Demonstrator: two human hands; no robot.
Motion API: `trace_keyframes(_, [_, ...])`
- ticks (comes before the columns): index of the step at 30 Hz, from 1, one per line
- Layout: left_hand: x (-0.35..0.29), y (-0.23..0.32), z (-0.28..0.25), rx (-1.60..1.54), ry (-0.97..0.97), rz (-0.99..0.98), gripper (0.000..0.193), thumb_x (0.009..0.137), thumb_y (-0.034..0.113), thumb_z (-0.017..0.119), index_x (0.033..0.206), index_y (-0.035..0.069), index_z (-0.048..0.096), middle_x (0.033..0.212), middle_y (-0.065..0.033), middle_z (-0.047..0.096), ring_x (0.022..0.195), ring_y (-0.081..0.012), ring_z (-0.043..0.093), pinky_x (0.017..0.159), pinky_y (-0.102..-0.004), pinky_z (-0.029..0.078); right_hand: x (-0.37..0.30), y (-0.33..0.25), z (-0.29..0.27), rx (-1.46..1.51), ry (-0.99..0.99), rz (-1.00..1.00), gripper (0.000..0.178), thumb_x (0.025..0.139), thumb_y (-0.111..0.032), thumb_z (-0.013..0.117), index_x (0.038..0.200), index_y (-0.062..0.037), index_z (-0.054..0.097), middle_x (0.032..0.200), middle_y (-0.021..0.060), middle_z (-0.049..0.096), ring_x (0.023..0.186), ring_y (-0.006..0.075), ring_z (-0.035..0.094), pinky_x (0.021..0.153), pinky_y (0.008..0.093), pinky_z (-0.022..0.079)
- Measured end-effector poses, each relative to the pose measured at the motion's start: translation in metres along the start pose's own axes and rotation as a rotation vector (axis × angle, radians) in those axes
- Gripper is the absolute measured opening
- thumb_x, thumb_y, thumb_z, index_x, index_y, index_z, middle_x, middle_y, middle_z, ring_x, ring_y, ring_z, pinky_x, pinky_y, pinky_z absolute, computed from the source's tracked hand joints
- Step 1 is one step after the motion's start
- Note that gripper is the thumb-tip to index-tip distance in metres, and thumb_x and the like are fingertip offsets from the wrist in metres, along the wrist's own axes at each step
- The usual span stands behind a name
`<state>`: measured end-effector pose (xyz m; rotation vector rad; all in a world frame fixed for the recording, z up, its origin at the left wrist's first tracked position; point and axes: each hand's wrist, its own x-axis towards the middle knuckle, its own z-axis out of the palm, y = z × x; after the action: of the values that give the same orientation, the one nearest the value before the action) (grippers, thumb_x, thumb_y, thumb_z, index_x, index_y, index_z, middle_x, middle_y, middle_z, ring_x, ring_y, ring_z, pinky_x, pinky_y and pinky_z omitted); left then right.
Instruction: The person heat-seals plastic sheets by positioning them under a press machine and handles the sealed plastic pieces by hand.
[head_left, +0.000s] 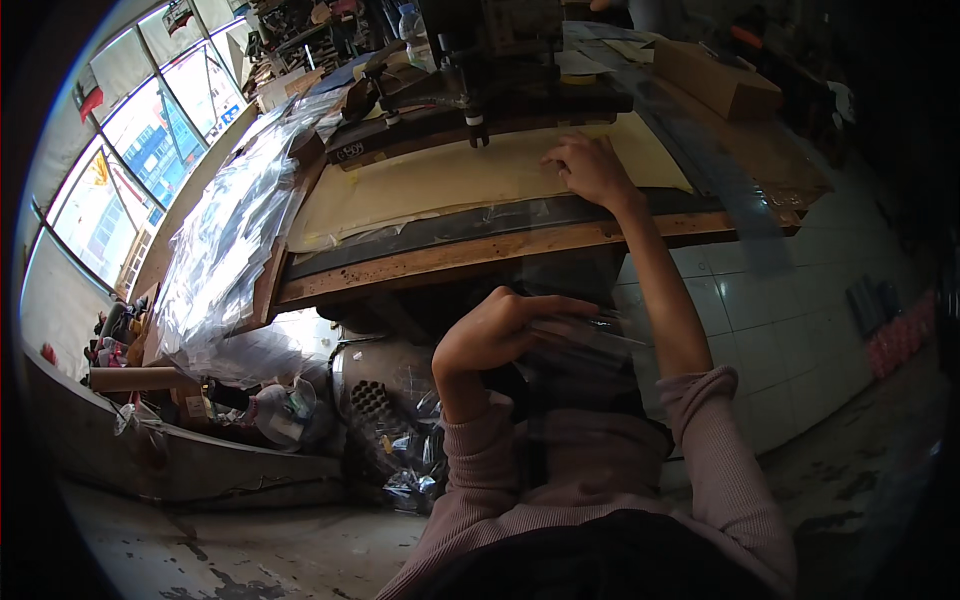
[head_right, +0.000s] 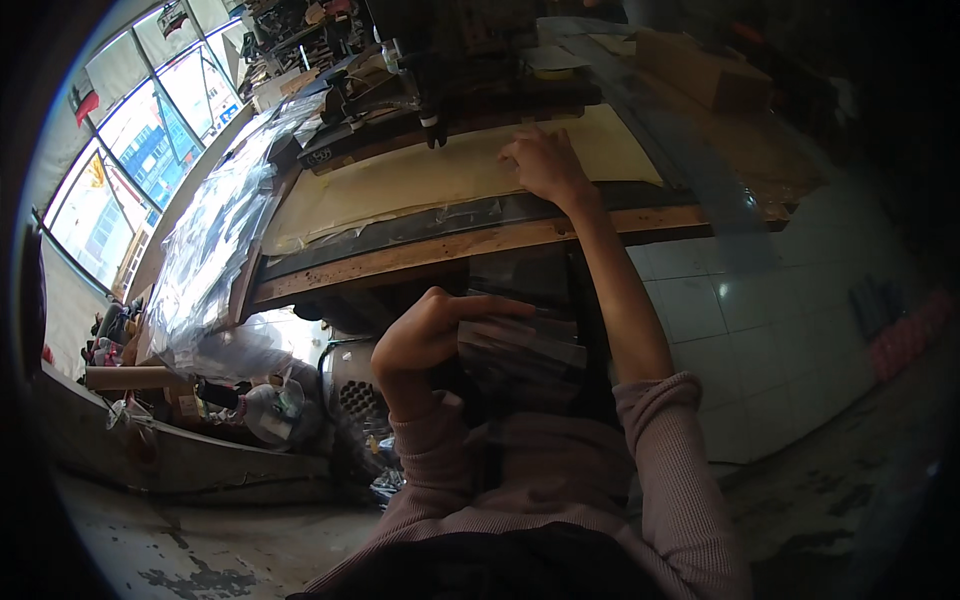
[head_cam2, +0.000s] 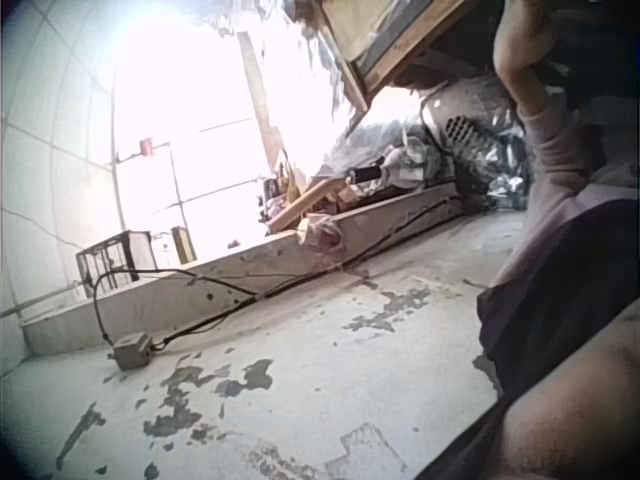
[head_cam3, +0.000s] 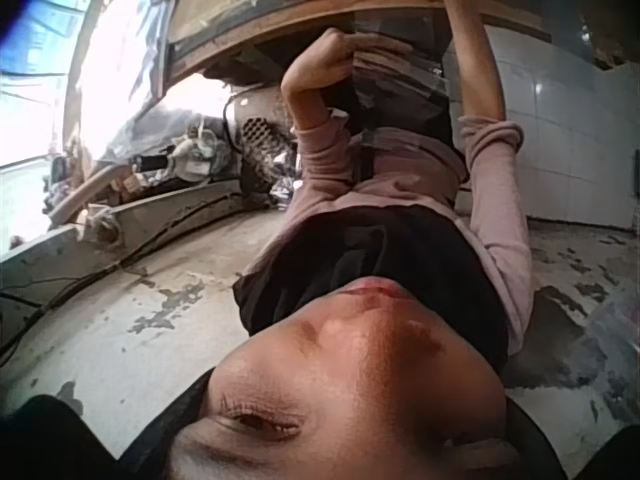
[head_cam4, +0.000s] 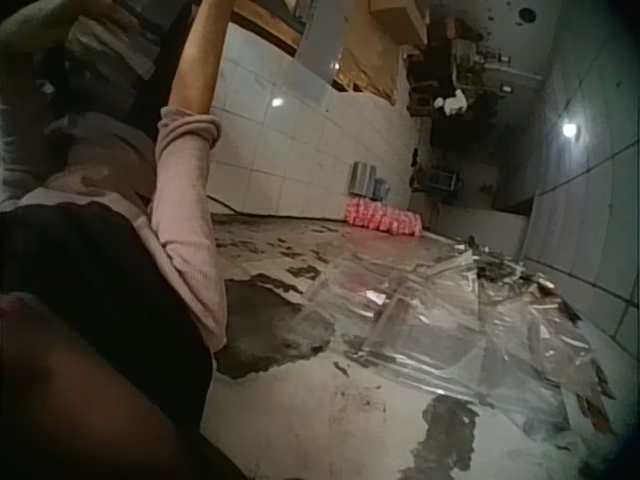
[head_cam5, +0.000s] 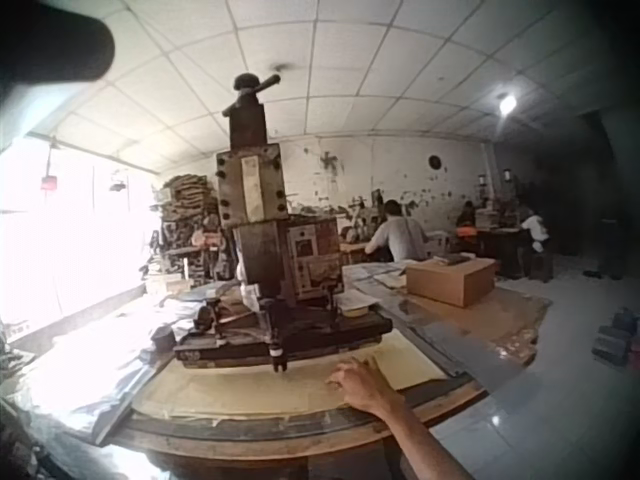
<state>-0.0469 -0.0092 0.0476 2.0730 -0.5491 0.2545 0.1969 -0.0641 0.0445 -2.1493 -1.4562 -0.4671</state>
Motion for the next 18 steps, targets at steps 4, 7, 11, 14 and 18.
trace_keyframes(4, [0.0,-0.002,0.001,0.021,-0.015,-0.009,0.045,0.068,-0.002,0.058,0.113,0.006,0.058,0.094,-0.0144,0.065,0.084,-0.0288,0.064,0.071,-0.0326,0.053,-0.008,-0.011,0.001,-0.042,-0.111,-0.04,0.042,0.072,0.003,0.053,0.105,-0.02,0.066,0.088,0.0057,0.056,0.098,0.0217,0.05,0.086,0.036,0.04])
trace_keyframes(7, [0.0,-0.002,0.001,0.036,-0.003,0.012,0.043,0.07,0.0,0.059,0.112,0.006,0.058,0.094,-0.0147,0.065,0.084,-0.0296,0.063,0.07,-0.033,0.053,-0.016,-0.014,0.005,-0.169,-0.04,-0.097,0.051,0.073,0.004,0.051,0.113,-0.0252,0.061,0.095,0.0071,0.053,0.099,0.0225,0.05,0.086,0.0373,0.039])
trace_keyframes(11, [0.001,0.0,0.002,0.033,-0.005,0.01,0.042,0.07,0.001,0.059,0.112,0.006,0.058,0.093,-0.015,0.065,0.084,-0.0301,0.063,0.07,-0.0327,0.052,-0.02,-0.014,0.003,-0.254,-0.101,-0.107,0.056,0.075,0.005,0.048,0.118,-0.0294,0.057,0.102,0.0087,0.051,0.099,0.0236,0.049,0.087,0.0379,0.039])
trace_keyframes(14, [0.002,0.0,0.001,0.029,-0.022,-0.007,0.044,0.068,0.0,0.058,0.112,0.005,0.058,0.093,-0.0153,0.065,0.083,-0.0302,0.063,0.07,-0.0327,0.052,-0.02,-0.018,0.002,-0.302,-0.132,-0.114,0.059,0.075,0.006,0.047,0.121,-0.031,0.054,0.104,0.0094,0.051,0.101,0.0244,0.049,0.088,0.0384,0.039])
trace_keyframes(18, [0.003,-0.001,0.002,0.029,-0.027,-0.008,0.047,0.064,-0.001,0.057,0.111,0.005,0.058,0.093,-0.0159,0.064,0.082,-0.0306,0.063,0.071,-0.0332,0.052,-0.02,-0.019,0.002,-0.356,-0.161,-0.127,0.062,0.076,0.006,0.045,0.124,-0.032,0.051,0.11,0.0102,0.05,0.106,0.0259,0.047,0.089,0.0392,0.039])
